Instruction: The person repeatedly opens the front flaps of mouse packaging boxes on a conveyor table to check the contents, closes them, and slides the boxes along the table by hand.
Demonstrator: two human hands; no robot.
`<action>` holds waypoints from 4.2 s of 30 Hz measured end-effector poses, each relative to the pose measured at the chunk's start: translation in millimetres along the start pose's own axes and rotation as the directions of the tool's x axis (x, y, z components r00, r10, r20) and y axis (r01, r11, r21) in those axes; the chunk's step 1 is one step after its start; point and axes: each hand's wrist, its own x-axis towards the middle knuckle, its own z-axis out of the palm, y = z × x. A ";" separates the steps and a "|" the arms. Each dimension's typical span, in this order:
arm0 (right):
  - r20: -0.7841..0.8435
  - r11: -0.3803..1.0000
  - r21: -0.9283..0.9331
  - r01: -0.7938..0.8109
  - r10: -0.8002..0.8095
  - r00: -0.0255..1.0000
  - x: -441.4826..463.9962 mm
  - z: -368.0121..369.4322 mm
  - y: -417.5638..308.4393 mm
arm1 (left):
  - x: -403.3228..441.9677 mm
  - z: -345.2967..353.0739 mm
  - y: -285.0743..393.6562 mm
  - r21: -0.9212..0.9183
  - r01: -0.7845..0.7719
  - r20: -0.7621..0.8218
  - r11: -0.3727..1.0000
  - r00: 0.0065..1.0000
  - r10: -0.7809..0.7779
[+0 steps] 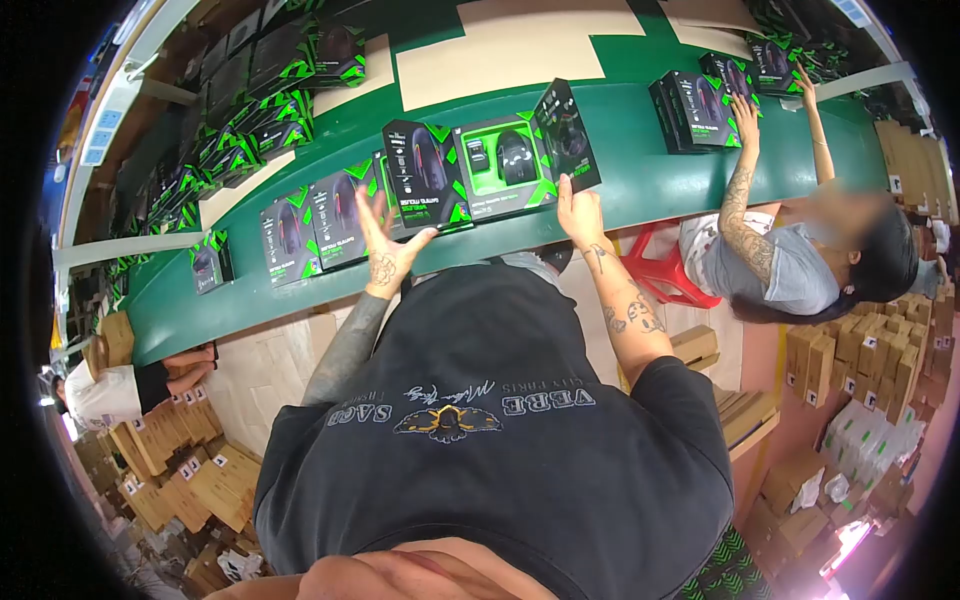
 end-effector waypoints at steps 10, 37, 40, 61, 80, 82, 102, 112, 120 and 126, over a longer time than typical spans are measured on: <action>0.143 0.957 0.149 -0.248 0.227 0.963 53.4 -37.3 -23.1 | 44.9 51.1 11.4 0.598 -0.232 0.542 0.767 0.822 -0.174; 0.655 0.692 0.069 0.719 -0.575 0.490 -32.3 136.2 -250.0 | 17.9 -190.0 -83.3 0.726 -0.389 0.501 0.567 0.864 -0.049; 0.662 0.718 -0.033 0.696 -0.506 0.553 -37.0 175.9 -264.6 | 11.6 -193.3 -89.0 0.656 -0.478 0.487 0.584 0.859 0.155; 0.635 0.906 -0.044 0.422 -0.301 0.712 -45.1 106.6 -301.9 | -25.4 -297.5 -124.6 0.771 -0.278 -0.023 0.573 0.887 0.462; 0.042 0.752 -0.648 -0.122 0.195 0.980 25.8 5.6 -90.7 | 34.3 -233.5 -0.7 0.286 -0.407 -0.120 0.868 0.883 0.454; -0.014 0.780 -0.606 -0.156 0.186 0.982 35.0 -10.7 -64.9 | 16.2 -262.6 5.8 0.198 -0.190 -0.245 0.962 0.940 0.236; -0.072 0.808 0.528 -0.262 0.350 0.934 70.7 11.9 -74.5 | 11.1 -315.4 -189.1 -0.627 0.407 0.006 0.665 0.855 -0.518; -0.051 0.984 -0.096 -0.149 0.144 0.988 317.5 -105.5 -96.1 | 244.9 -197.8 -45.9 -0.214 0.336 -0.119 0.917 0.923 -0.366; 0.351 0.921 -0.148 0.360 -0.292 0.890 187.2 -53.2 -103.4 | 176.0 -102.8 -27.7 0.478 -0.214 0.304 0.852 0.950 0.068; 0.717 0.728 -0.462 0.506 -0.029 0.696 43.6 -9.0 -88.3 | 51.2 11.5 -35.6 0.570 -0.447 0.706 0.690 0.695 -0.133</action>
